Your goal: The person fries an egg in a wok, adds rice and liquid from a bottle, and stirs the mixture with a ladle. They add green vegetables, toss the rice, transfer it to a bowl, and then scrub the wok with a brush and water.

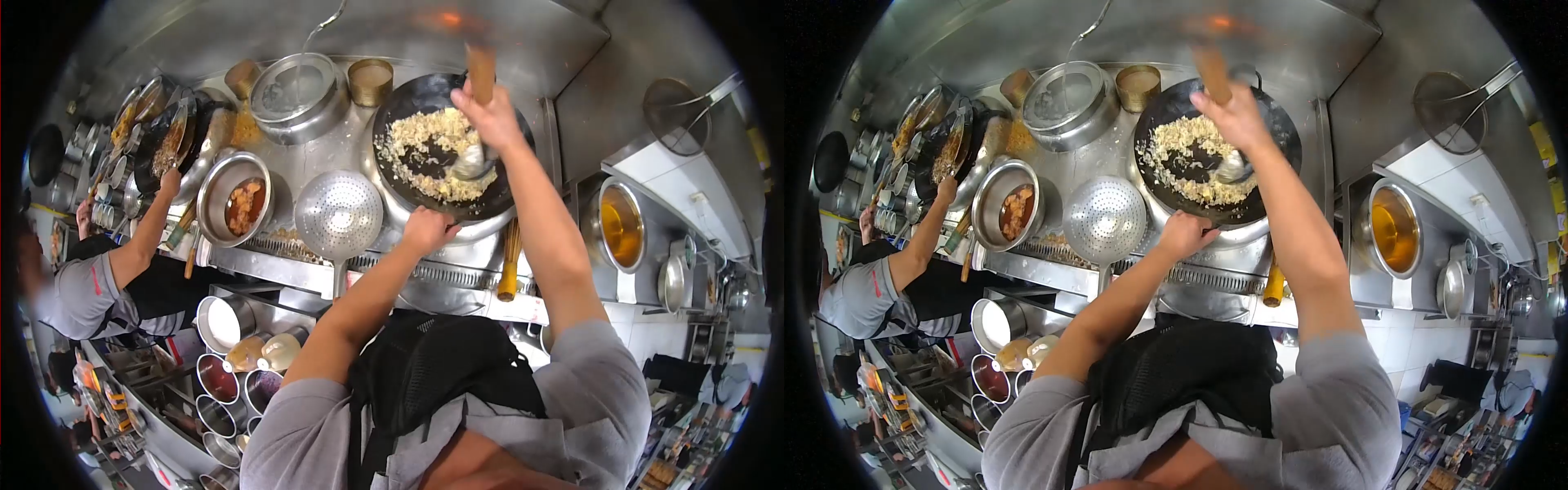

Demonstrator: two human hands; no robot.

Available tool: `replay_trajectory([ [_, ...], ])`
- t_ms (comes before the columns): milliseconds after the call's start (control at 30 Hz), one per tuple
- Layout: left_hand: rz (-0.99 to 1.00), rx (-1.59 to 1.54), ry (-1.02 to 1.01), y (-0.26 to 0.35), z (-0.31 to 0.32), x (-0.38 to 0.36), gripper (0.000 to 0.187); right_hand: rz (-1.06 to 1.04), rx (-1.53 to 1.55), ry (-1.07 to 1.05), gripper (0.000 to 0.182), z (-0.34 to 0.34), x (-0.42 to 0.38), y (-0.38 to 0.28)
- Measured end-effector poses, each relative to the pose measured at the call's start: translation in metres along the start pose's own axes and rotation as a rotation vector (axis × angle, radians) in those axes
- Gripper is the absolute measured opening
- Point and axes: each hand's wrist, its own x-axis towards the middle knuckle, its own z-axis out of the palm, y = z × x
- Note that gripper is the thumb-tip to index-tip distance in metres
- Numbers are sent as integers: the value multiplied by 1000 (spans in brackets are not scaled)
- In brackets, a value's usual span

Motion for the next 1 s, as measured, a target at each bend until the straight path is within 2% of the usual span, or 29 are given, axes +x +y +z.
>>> replay_trajectory([
  [33, 6, -1, -1, 0, 0, -2, 31, 13, 41, -50, 38, -10, 1, -16],
  [67, 4, 9, -3, -3, 0, 2, 31, -117, 38, 15, 34, -16, -6, -26],
  [133, 17, 1, 38, -3, 7, -1, 30, -206, 242, 56, 29, -15, -22, -5],
  [200, 6, -3, -1, 0, -1, 0, 30, -255, 200, 60, 28, 10, -39, 19],
  [233, 5, 0, -23, 1, -4, 0, 29, -130, 293, 41, 30, 25, -43, 52],
  [267, 9, -2, -32, 0, -1, 0, 29, -144, -46, 29, 30, 18, -39, 51],
  [333, 66, 3, 39, -4, 4, 0, 29, -10, 32, 74, 34, 8, -42, -6],
  [367, 72, -2, 29, -2, 5, -1, 29, 165, 3, 98, 37, -1, -49, -30],
  [400, 69, -13, 57, -2, 4, 1, 29, 47, -30, 200, 34, -8, -59, -42],
  [433, 63, -27, 83, 0, 4, 0, 29, 34, 100, 212, 31, -11, -65, -28],
  [533, -1, -81, 47, 7, -1, -1, 29, -63, 609, 276, 28, 9, -69, 57],
  [567, 12, -101, 70, 6, 2, -2, 28, -103, 632, 226, 28, 2, -60, 75],
  [600, 22, -91, 83, 5, 4, -5, 28, -122, 632, 228, 28, -10, -57, 62],
  [700, 70, -112, 136, 4, 5, -5, 25, 46, 460, 432, 27, -49, -49, 5],
  [800, 58, -89, 200, 10, 9, -4, 24, 30, 445, 385, 27, -40, -63, 28],
  [833, 50, -81, 205, 13, 10, -5, 24, -15, 374, 244, 25, -38, -57, 71],
  [867, 49, -59, 229, 13, 10, -6, 23, 13, 551, 34, 26, -40, -47, 87],
  [933, 49, -25, 246, 18, 17, -11, 22, 19, 408, 97, 25, -64, -23, 63],
  [967, 28, -10, 264, 20, 20, -13, 21, -31, 599, 220, 24, -74, -20, 43],
  [1000, 5, 7, 294, 22, 18, -9, 20, -52, 610, 210, 24, -84, -19, 37],
])
